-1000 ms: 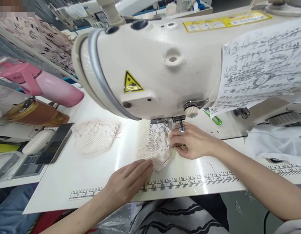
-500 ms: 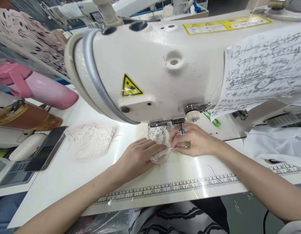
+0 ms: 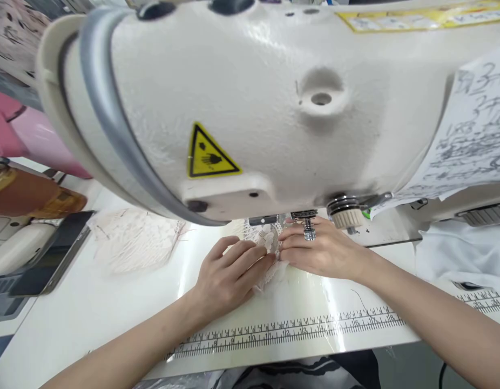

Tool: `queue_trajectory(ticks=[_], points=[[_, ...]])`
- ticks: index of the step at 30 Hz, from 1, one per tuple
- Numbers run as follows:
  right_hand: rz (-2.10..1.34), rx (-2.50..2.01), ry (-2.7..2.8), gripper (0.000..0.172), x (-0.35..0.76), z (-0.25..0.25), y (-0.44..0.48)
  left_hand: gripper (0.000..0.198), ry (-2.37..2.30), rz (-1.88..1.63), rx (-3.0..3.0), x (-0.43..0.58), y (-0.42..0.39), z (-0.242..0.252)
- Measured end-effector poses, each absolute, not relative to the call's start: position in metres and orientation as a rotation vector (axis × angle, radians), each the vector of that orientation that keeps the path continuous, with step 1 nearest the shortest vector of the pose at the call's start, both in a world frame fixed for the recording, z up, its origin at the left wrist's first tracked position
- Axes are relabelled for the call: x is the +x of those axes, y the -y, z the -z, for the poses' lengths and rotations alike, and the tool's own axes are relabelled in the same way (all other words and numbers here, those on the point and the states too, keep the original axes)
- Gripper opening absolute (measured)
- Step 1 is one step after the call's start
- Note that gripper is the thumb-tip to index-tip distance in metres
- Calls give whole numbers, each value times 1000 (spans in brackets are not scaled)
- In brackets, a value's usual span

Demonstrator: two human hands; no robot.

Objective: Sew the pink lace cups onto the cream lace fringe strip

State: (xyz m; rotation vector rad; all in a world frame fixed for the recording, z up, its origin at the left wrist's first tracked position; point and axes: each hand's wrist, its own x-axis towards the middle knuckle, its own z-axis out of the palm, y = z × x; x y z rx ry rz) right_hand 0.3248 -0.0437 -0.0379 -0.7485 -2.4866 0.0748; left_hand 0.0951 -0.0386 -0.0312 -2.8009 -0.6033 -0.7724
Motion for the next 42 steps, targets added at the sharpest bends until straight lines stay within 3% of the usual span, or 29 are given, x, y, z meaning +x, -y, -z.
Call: queue_trajectory(ticks=[9,15,22,38,42], points=[[-56,-688,2393,22,321,40,42,24,640,747,-2996,94,37,39],[129,-756,2408,17,323,39,45,28,695,705,-3007,96,38,36],[-118,-688,2362,16,325,47,41,28,722,764,-3007,99,37,40],[4,-801,2383,20,332,48,39,26,735,811,-3051,100,35,41],[-32,-774,2373,19,333,50,38,43,840,946,-3105,94,31,23]])
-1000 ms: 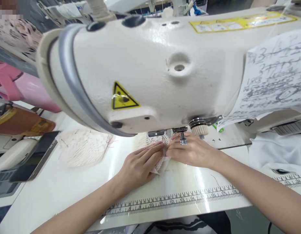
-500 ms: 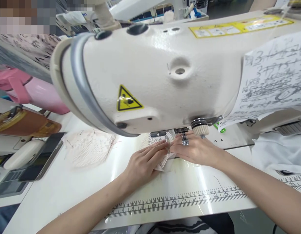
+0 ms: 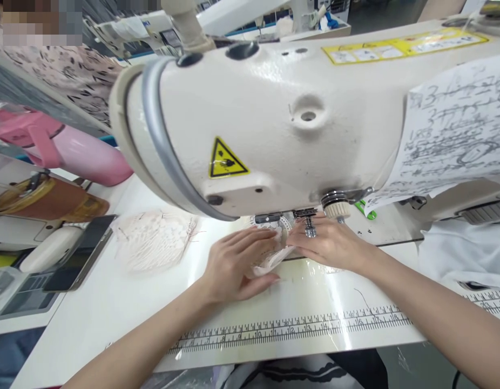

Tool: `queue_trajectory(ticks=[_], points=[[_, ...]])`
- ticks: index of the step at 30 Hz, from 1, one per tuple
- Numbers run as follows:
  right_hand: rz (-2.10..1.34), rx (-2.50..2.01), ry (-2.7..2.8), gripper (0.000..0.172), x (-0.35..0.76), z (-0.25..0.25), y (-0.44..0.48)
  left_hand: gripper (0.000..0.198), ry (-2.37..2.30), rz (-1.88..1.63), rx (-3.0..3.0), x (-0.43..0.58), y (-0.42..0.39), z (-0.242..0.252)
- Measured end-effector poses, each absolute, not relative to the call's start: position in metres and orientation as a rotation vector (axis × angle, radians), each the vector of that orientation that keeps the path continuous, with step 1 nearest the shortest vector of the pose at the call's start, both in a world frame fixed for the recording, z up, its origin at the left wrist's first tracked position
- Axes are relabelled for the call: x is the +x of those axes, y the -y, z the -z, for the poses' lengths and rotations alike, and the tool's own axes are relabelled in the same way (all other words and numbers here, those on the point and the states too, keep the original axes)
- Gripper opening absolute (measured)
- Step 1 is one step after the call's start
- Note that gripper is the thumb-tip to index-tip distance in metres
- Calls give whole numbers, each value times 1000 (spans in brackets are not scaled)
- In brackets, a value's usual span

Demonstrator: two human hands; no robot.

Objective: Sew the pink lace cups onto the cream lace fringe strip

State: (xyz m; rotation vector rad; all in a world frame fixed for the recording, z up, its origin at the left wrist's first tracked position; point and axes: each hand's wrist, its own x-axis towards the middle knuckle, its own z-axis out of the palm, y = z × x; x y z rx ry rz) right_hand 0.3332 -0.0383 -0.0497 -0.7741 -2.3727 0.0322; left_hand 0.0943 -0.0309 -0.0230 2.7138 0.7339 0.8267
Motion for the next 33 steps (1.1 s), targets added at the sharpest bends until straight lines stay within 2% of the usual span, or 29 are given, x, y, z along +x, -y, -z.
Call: queue_trajectory(ticks=[2,6,10,19,26,33], points=[[-42,-761,2364,19,334,52,38,39,-921,-777,2610,91,24,12],[-13,-749,2330,20,334,57,37,19,-1353,-565,2628,92,-2,8],[-15,-767,2319,18,334,59,36,11,-1334,-429,2712,102,-26,24],[-27,-780,2352,15,333,54,33,9,-1325,-421,2717,106,-32,38],[-43,-808,2364,16,334,54,34,11,-1505,-504,2710,111,-28,41],[-44,-768,2363,15,334,54,34,20,-1698,-480,2704,103,-27,17]])
